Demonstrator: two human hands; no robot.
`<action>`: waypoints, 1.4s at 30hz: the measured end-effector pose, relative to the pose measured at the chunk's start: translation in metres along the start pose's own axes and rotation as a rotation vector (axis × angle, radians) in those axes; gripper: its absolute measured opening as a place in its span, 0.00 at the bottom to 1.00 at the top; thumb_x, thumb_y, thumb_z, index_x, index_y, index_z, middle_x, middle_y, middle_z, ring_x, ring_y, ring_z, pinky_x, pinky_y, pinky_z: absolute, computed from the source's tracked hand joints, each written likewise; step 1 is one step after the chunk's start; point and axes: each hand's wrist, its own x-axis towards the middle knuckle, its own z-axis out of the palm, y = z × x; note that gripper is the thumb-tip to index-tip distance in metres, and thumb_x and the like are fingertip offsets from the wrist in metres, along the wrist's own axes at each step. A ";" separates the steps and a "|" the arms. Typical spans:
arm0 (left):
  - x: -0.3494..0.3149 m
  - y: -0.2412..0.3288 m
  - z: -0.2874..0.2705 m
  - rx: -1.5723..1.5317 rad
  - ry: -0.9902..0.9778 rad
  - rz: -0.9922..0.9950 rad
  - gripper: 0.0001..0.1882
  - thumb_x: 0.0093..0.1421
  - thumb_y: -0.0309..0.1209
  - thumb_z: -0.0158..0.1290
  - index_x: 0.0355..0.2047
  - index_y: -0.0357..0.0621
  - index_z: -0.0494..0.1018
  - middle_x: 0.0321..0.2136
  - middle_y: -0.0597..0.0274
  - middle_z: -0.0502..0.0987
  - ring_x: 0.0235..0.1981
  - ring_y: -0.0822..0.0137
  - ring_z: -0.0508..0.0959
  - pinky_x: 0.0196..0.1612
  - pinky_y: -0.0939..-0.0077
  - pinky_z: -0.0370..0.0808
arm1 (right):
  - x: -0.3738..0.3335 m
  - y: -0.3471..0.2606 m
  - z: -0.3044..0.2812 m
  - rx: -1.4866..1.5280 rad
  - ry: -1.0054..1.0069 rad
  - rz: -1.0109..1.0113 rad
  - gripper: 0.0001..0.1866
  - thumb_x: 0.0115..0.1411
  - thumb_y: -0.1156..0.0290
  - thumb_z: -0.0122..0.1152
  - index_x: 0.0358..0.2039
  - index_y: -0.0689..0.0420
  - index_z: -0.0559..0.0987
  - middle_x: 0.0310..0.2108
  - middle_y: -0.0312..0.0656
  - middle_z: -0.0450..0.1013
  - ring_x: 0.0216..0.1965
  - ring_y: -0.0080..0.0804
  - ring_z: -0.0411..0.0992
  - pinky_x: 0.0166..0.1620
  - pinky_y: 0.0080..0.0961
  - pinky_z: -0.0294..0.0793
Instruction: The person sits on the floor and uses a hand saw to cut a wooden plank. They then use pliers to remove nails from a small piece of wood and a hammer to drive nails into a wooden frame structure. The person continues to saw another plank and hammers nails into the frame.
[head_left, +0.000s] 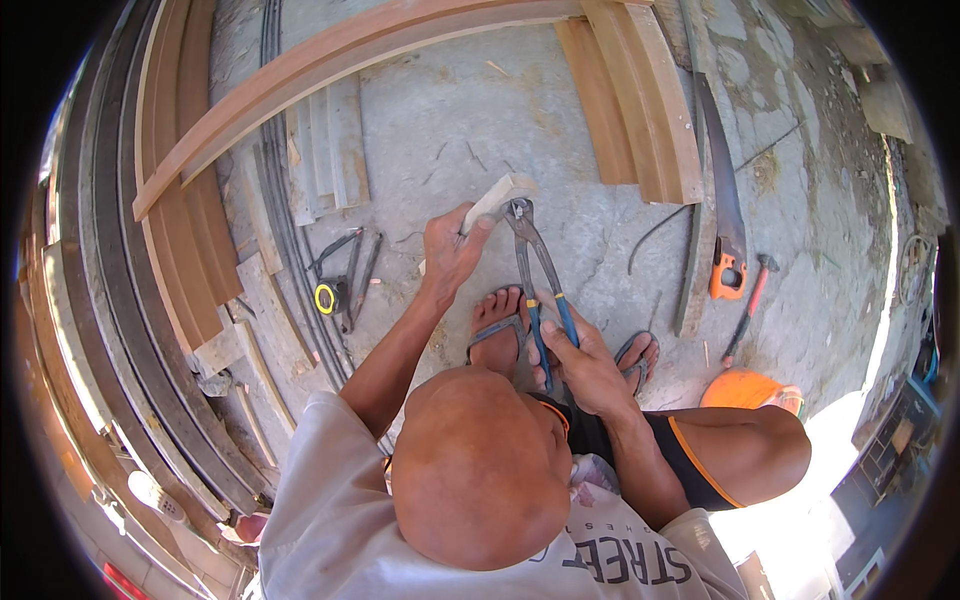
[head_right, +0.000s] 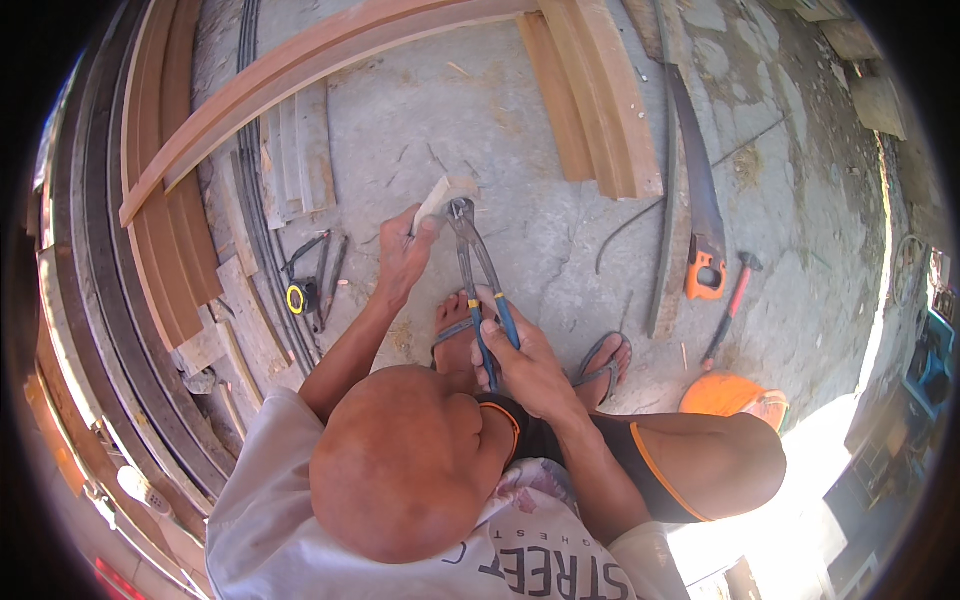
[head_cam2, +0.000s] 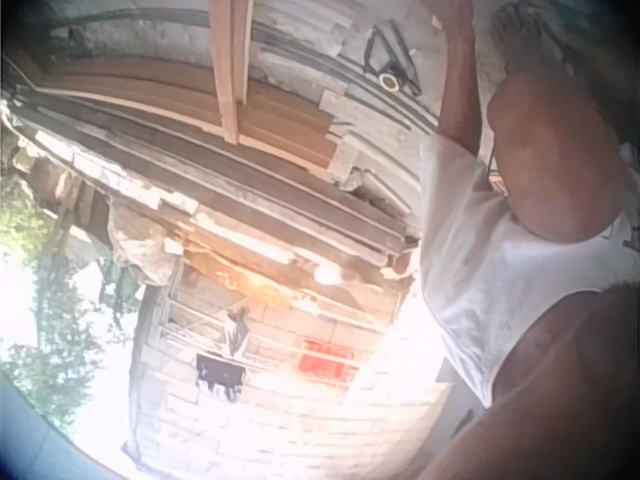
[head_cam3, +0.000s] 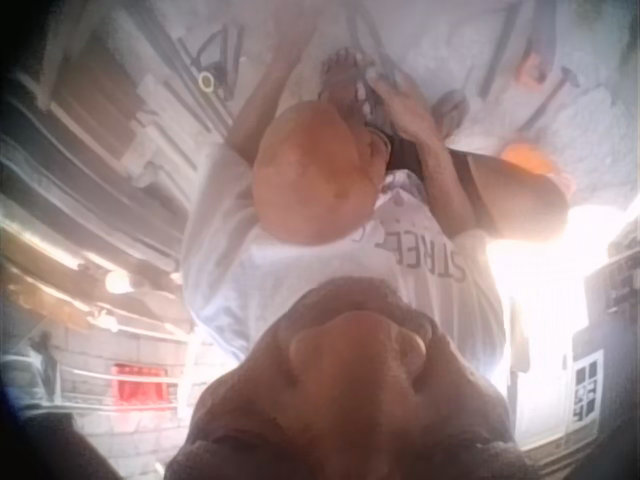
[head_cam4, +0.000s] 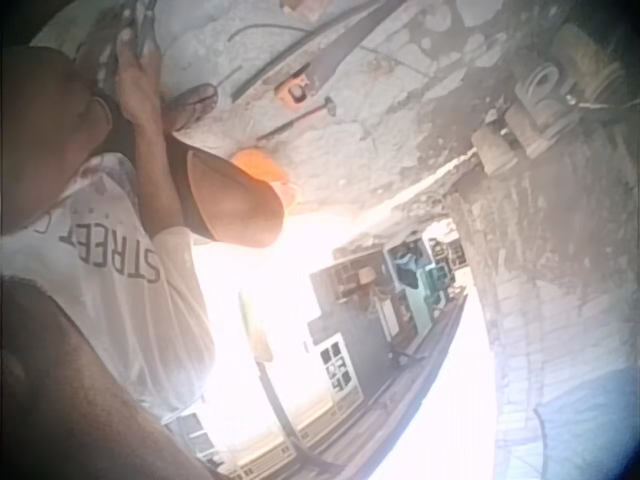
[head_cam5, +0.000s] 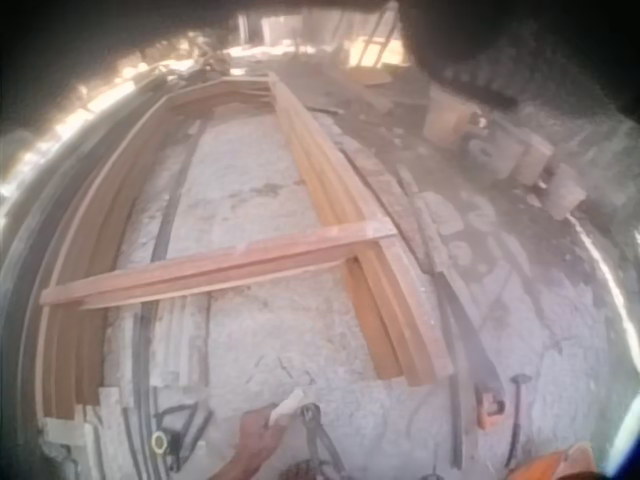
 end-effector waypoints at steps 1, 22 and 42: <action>0.000 0.000 0.001 0.004 0.027 -0.020 0.35 0.71 0.62 0.53 0.31 0.35 0.78 0.15 0.61 0.67 0.20 0.72 0.67 0.24 0.66 0.63 | 0.003 0.001 0.004 -0.014 -0.004 -0.024 0.30 0.81 0.60 0.49 0.78 0.54 0.57 0.32 0.38 0.72 0.28 0.25 0.71 0.33 0.24 0.74; -0.002 -0.014 0.001 -0.017 0.294 0.005 0.34 0.72 0.60 0.53 0.33 0.35 0.79 0.16 0.59 0.71 0.23 0.74 0.69 0.25 0.66 0.68 | 0.013 -0.023 0.020 -0.152 -0.008 0.059 0.27 0.81 0.62 0.48 0.76 0.51 0.63 0.36 0.40 0.77 0.32 0.24 0.76 0.36 0.23 0.78; -0.005 -0.009 -0.003 -0.103 0.293 0.003 0.35 0.73 0.60 0.51 0.32 0.34 0.79 0.18 0.67 0.72 0.24 0.76 0.69 0.26 0.69 0.67 | 0.027 -0.009 0.020 -0.072 -0.037 -0.034 0.30 0.80 0.62 0.50 0.78 0.53 0.61 0.37 0.38 0.77 0.31 0.24 0.74 0.39 0.27 0.77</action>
